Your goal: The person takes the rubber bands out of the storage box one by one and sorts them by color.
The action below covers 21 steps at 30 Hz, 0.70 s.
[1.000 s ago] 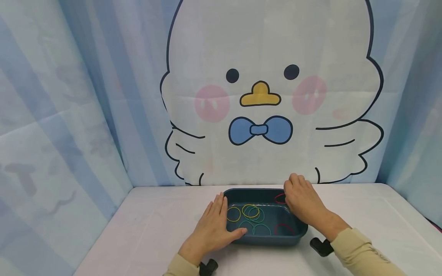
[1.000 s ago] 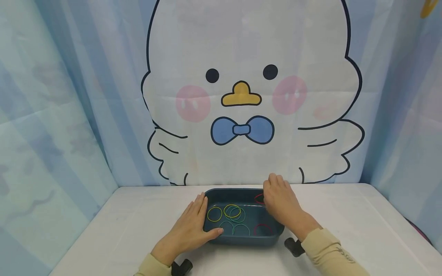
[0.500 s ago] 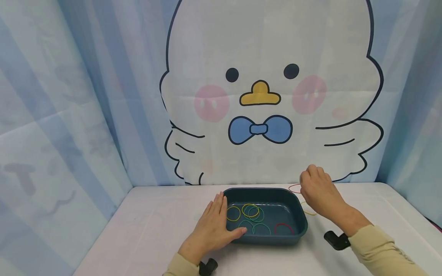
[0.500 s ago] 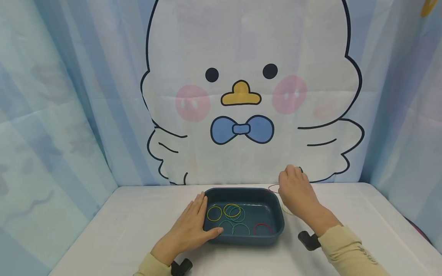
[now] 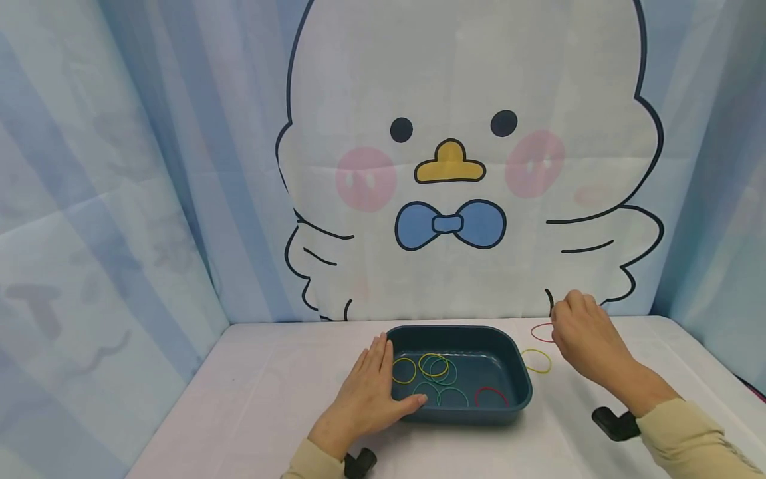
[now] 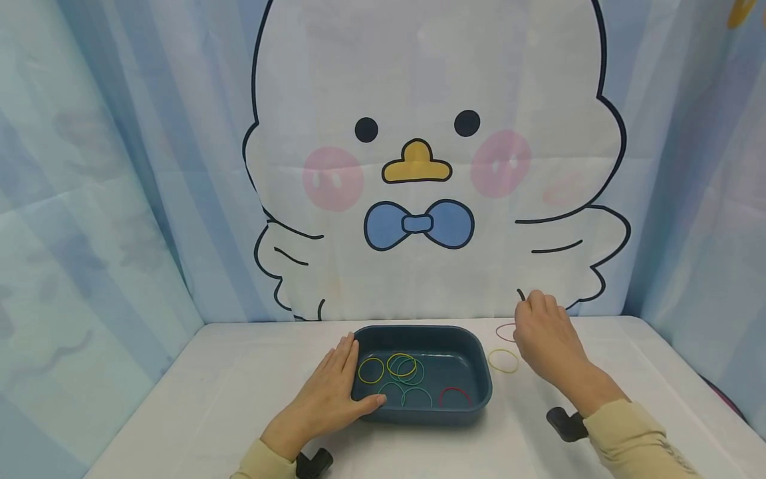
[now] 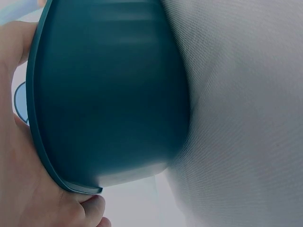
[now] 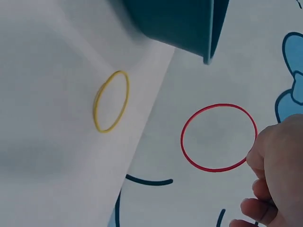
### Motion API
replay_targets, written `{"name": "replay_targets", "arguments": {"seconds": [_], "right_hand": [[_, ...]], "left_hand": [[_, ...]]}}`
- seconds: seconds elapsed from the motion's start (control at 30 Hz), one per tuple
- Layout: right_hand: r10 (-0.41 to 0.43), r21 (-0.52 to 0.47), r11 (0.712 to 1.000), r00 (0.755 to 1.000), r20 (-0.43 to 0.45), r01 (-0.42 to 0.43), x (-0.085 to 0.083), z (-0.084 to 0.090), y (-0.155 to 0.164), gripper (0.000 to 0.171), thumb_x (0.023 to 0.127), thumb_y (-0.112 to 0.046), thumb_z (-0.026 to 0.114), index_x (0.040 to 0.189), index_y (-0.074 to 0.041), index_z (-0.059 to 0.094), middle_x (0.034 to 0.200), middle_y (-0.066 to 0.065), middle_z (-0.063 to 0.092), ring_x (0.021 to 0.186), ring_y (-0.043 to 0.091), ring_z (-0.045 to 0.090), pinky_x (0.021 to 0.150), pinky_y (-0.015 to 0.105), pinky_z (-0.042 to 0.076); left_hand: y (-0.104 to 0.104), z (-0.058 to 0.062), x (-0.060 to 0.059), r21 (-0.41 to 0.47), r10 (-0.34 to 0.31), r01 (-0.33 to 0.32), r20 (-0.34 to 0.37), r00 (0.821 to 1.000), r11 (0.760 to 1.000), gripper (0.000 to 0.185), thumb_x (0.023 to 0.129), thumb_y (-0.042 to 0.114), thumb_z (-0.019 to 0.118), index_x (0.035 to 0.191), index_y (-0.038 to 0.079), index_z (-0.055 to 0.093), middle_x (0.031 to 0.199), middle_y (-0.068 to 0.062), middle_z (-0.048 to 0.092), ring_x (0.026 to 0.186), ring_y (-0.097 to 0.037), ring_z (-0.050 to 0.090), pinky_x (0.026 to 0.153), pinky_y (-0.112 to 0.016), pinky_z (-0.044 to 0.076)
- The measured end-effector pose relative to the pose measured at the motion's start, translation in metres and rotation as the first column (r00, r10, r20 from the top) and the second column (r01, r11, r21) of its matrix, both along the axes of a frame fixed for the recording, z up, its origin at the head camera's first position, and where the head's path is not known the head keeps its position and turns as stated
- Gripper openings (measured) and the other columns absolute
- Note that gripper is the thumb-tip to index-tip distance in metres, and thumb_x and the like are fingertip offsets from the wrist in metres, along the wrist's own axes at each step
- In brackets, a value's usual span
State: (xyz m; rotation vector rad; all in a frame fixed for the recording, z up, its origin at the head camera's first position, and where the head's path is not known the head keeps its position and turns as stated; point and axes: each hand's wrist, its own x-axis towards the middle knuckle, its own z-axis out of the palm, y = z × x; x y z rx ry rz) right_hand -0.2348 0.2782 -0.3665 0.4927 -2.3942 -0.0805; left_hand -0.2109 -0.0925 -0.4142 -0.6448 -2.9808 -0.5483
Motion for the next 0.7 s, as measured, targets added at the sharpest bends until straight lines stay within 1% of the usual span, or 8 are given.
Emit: {"name": "replay_targets", "arguments": {"seconds": [0.1, 0.23, 0.43, 0.63, 0.7], "right_hand": [[-0.042, 0.016, 0.999, 0.998, 0.038, 0.041, 0.001, -0.005, 0.006, 0.025, 0.069, 0.002, 0.079, 0.079, 0.006, 0.056, 0.078, 0.015, 0.044, 0.072, 0.029, 0.042, 0.059, 0.035, 0.033], [-0.048, 0.016, 0.999, 0.998, 0.042, 0.048, 0.003, -0.015, 0.013, 0.027, 0.068, 0.003, 0.079, 0.079, 0.006, 0.055, 0.078, 0.015, 0.044, 0.072, 0.029, 0.041, 0.058, 0.035, 0.032], [-0.091, 0.026, 0.996, 0.991, 0.093, 0.089, 0.005, -0.026, 0.022, 0.029, 0.067, 0.002, 0.082, 0.081, 0.007, 0.057, 0.078, 0.015, 0.046, 0.072, 0.027, 0.042, 0.057, 0.035, 0.036], [-0.1, 0.016, 0.995, 0.991, 0.089, 0.099, 0.004, -0.041, 0.037, 0.031, 0.065, 0.003, 0.082, 0.077, 0.005, 0.053, 0.077, 0.015, 0.044, 0.07, 0.028, 0.041, 0.055, 0.035, 0.033], [-0.112, 0.016, 0.994, 0.989, 0.093, 0.111, 0.004, -0.046, 0.04, 0.032, 0.064, 0.002, 0.082, 0.076, 0.005, 0.052, 0.076, 0.016, 0.044, 0.069, 0.029, 0.042, 0.054, 0.036, 0.034]], "left_hand": [[-0.001, 0.0, 0.0, 0.005, -0.001, 0.001, 0.008, 1.0, 1.0, 0.112, 0.084, 0.079, 0.048, 0.157, -0.001, 0.018, 0.167, -0.016, 0.01, 0.155, -0.03, 0.01, 0.125, -0.048, 0.017], [-0.001, 0.0, -0.001, 0.001, -0.001, 0.001, 0.019, 1.0, 1.0, 0.113, 0.084, 0.08, 0.047, 0.158, 0.0, 0.017, 0.167, -0.014, 0.008, 0.156, -0.03, 0.009, 0.125, -0.047, 0.016], [-0.001, 0.0, -0.001, -0.003, -0.002, 0.002, 0.016, 1.0, 1.0, 0.113, 0.085, 0.08, 0.046, 0.158, 0.0, 0.016, 0.167, -0.015, 0.007, 0.156, -0.029, 0.009, 0.125, -0.047, 0.016], [-0.001, -0.001, -0.002, -0.007, -0.006, 0.006, 0.013, 1.0, 1.0, 0.113, 0.085, 0.08, 0.046, 0.158, -0.001, 0.016, 0.167, -0.016, 0.008, 0.156, -0.03, 0.009, 0.125, -0.047, 0.016], [-0.002, -0.001, -0.002, -0.009, -0.007, 0.008, 0.014, 1.0, 1.0, 0.113, 0.085, 0.08, 0.045, 0.158, -0.001, 0.015, 0.167, -0.016, 0.008, 0.156, -0.03, 0.009, 0.125, -0.047, 0.016]]}}
